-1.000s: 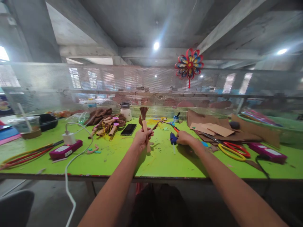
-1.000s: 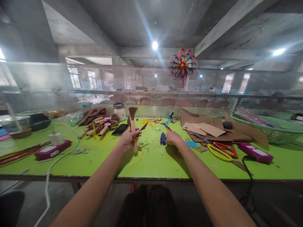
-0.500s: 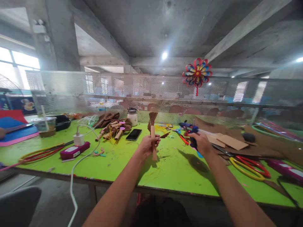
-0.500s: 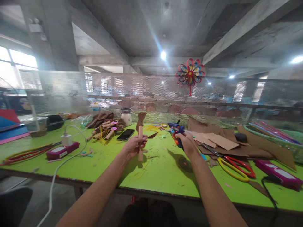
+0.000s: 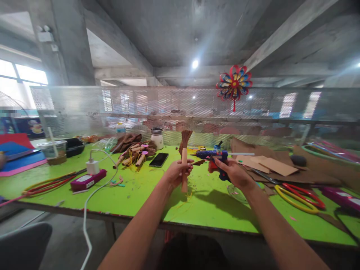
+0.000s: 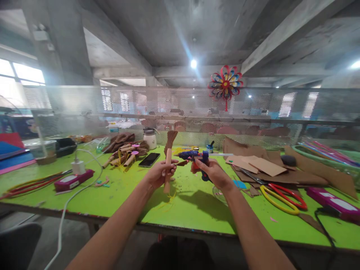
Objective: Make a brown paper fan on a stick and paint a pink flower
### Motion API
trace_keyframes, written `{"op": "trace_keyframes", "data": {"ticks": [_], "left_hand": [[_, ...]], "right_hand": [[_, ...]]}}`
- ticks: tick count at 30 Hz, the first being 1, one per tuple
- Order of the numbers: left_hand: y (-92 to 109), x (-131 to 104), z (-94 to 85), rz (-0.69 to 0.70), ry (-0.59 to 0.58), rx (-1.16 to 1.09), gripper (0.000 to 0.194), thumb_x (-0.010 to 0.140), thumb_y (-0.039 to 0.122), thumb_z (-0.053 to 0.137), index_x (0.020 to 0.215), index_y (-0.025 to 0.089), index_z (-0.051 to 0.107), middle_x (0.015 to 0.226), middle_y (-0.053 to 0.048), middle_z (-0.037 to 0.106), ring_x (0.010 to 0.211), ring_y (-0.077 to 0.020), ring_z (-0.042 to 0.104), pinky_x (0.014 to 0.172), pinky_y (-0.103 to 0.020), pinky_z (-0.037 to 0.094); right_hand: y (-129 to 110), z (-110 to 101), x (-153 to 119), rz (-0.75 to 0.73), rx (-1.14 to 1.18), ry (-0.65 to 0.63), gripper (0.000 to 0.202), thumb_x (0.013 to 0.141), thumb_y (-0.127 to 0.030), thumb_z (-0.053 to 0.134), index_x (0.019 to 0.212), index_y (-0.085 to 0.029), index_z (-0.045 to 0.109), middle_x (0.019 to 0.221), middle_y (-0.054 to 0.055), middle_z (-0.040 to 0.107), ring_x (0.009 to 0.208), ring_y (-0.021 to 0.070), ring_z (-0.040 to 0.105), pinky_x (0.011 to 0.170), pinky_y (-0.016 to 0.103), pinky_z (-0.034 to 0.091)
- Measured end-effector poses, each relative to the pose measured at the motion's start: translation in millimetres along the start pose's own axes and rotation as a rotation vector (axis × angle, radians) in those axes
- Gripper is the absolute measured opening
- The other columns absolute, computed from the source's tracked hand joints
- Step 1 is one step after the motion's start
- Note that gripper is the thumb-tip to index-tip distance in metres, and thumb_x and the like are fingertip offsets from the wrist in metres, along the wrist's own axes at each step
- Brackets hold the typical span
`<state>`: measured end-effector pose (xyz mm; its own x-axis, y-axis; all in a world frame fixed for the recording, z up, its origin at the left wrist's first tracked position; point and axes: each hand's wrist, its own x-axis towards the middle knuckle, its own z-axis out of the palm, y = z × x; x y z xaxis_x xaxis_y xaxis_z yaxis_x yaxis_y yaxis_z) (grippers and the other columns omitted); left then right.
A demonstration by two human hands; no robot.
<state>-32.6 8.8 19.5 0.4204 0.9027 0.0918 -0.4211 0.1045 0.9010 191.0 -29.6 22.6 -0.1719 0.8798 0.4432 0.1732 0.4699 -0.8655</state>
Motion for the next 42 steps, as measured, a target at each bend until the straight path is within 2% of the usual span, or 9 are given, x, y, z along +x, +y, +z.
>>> {"op": "trace_keyframes", "data": {"ticks": [3,8,14,18,21,25,33,42], "left_hand": [[0,-1,1.9,-0.002,-0.020,0.008,0.019,0.071,0.000,0.062,0.089,0.006,0.063,0.063,-0.001,0.056,0.050,-0.0045,0.050,0.046,-0.013,0.038],[-2,-2,3.2,-0.018,-0.084,0.017,0.023,0.068,0.003,0.068,0.091,0.004,0.064,0.065,-0.003,0.058,0.053,-0.0044,0.051,0.049,-0.014,0.038],[-2,-1,0.9,-0.026,-0.133,0.004,0.019,0.064,0.004,0.068,0.084,0.005,0.065,0.065,-0.004,0.058,0.055,-0.0053,0.052,0.051,-0.014,0.039],[-1,-4,-1.1,-0.081,-0.245,-0.002,0.020,0.064,0.007,0.070,0.083,0.005,0.064,0.065,-0.004,0.058,0.055,-0.0053,0.051,0.052,-0.014,0.038],[0,-7,-1.2,-0.121,-0.344,-0.011,0.021,0.065,0.009,0.070,0.084,0.004,0.064,0.065,-0.005,0.058,0.055,-0.0049,0.050,0.051,-0.014,0.037],[1,-10,1.5,-0.143,-0.428,-0.025,0.020,0.066,0.008,0.068,0.085,0.004,0.065,0.064,-0.004,0.056,0.054,-0.0046,0.050,0.051,-0.014,0.037],[0,-11,5.9,-0.136,-0.412,-0.084,0.019,0.064,0.008,0.069,0.082,0.003,0.064,0.064,-0.005,0.057,0.053,-0.0050,0.050,0.050,-0.013,0.038],[-1,-11,7.4,-0.141,-0.428,-0.136,0.019,0.064,0.006,0.068,0.082,0.003,0.063,0.065,-0.006,0.057,0.055,-0.0049,0.050,0.051,-0.012,0.038]], "right_hand": [[-6,3,-2,-0.018,-0.071,-0.004,0.046,0.081,-0.059,0.056,0.074,-0.016,0.070,0.074,0.009,0.071,0.070,0.0191,0.063,0.055,0.028,0.038],[-2,3,-1,-0.050,-0.050,-0.008,0.045,0.083,-0.058,0.055,0.072,-0.016,0.069,0.073,0.008,0.069,0.067,0.0173,0.061,0.057,0.028,0.039],[8,-6,0,-0.010,0.136,-0.046,0.040,0.084,-0.053,0.057,0.079,-0.015,0.069,0.070,0.006,0.066,0.062,0.0157,0.058,0.059,0.028,0.040],[7,-15,-3,-0.030,0.331,-0.042,0.036,0.083,-0.052,0.059,0.087,-0.017,0.066,0.076,0.006,0.065,0.053,0.0132,0.051,0.052,0.029,0.036],[7,-18,-5,-0.019,0.332,-0.050,0.039,0.081,-0.056,0.059,0.086,-0.018,0.066,0.074,0.006,0.063,0.047,0.0112,0.043,0.047,0.028,0.030],[10,-17,-5,0.023,0.297,-0.081,0.040,0.078,-0.056,0.062,0.082,-0.017,0.068,0.071,0.006,0.062,0.047,0.0105,0.041,0.045,0.027,0.026],[12,-13,-4,0.063,0.225,-0.077,0.043,0.080,-0.053,0.062,0.081,-0.011,0.069,0.059,0.004,0.056,0.049,0.0100,0.041,0.047,0.026,0.023],[13,-14,-3,0.018,0.156,-0.119,0.045,0.085,-0.054,0.057,0.081,-0.011,0.067,0.056,0.002,0.050,0.049,0.0092,0.036,0.048,0.027,0.020]]}}
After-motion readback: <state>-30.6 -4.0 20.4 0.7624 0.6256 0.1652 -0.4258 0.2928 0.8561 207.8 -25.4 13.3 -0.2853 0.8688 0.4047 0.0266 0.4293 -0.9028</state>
